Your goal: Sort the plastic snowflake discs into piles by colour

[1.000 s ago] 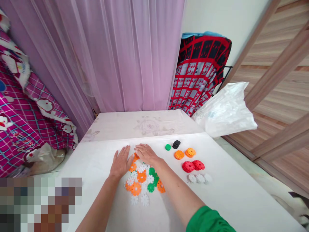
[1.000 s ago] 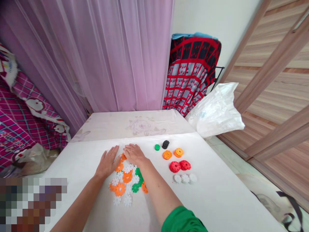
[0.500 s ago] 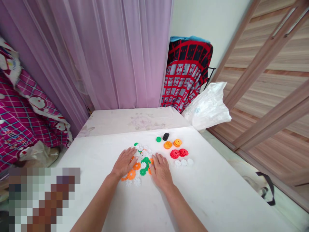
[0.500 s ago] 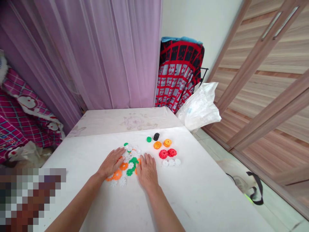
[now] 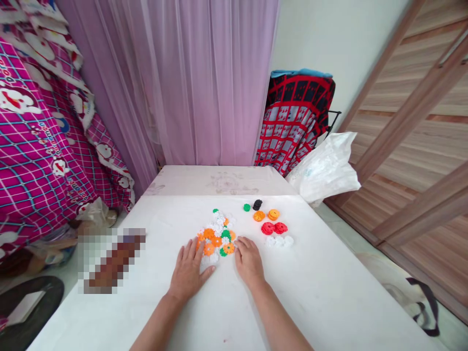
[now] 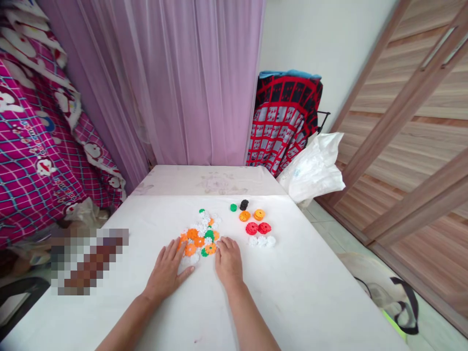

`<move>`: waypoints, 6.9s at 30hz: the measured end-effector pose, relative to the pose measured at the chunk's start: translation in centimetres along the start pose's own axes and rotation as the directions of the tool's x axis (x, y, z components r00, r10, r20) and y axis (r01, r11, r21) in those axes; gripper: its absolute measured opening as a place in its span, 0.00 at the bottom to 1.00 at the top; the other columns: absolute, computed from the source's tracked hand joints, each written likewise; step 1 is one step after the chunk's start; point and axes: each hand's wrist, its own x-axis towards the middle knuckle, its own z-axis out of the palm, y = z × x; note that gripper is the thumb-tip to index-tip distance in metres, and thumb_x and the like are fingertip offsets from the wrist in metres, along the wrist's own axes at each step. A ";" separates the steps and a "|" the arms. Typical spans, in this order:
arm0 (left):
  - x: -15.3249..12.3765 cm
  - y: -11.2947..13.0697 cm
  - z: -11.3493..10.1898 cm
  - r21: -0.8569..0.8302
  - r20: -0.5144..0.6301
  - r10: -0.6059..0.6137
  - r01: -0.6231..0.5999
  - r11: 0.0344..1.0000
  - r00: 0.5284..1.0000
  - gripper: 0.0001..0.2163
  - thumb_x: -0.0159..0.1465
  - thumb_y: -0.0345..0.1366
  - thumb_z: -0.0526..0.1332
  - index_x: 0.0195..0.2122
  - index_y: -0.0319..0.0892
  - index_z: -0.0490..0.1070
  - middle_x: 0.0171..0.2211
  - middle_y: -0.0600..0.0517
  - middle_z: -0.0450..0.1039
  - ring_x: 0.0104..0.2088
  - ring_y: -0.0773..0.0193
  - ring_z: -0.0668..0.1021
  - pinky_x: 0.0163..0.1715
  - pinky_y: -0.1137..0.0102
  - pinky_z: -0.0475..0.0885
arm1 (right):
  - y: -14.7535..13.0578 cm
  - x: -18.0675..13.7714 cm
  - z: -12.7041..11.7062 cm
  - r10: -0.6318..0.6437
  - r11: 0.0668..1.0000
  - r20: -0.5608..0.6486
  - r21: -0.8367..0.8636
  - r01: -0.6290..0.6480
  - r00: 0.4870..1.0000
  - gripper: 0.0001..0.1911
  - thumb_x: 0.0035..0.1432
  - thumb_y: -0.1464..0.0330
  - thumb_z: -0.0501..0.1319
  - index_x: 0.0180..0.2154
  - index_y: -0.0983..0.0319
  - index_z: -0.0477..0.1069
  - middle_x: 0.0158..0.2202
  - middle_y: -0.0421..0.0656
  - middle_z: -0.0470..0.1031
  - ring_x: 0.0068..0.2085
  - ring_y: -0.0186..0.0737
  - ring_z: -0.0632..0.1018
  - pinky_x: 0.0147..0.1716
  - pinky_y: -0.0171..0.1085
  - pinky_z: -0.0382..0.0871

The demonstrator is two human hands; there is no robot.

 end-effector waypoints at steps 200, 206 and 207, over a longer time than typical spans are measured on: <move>5.2 -0.8 -0.7 -0.577 -0.083 -0.384 0.270 0.771 0.920 0.16 0.62 0.38 0.53 0.48 0.46 0.74 0.53 0.50 0.74 0.53 0.58 0.76 0.56 0.59 0.69 | 2.5 6.0 -1.9 0.542 0.552 0.386 0.506 -0.662 0.747 0.10 0.44 0.62 0.61 0.30 0.59 0.68 0.20 0.35 0.71 0.23 0.35 0.73 0.18 0.29 0.59; 5.3 -0.7 -1.1 -0.570 -0.075 -0.380 0.273 0.775 0.922 0.16 0.62 0.38 0.52 0.48 0.45 0.74 0.53 0.49 0.74 0.53 0.57 0.76 0.56 0.59 0.70 | 3.5 6.2 -0.1 0.628 0.455 0.210 0.682 -0.573 0.749 0.16 0.42 0.60 0.64 0.33 0.63 0.76 0.30 0.45 0.78 0.32 0.41 0.79 0.27 0.36 0.73; 5.3 -0.7 -1.2 -0.568 -0.075 -0.379 0.272 0.776 0.922 0.16 0.62 0.37 0.52 0.47 0.46 0.74 0.53 0.50 0.74 0.53 0.57 0.76 0.55 0.59 0.70 | 3.6 6.4 0.2 0.645 0.442 0.185 0.701 -0.559 0.742 0.16 0.42 0.62 0.64 0.34 0.63 0.76 0.31 0.45 0.79 0.33 0.42 0.79 0.29 0.37 0.74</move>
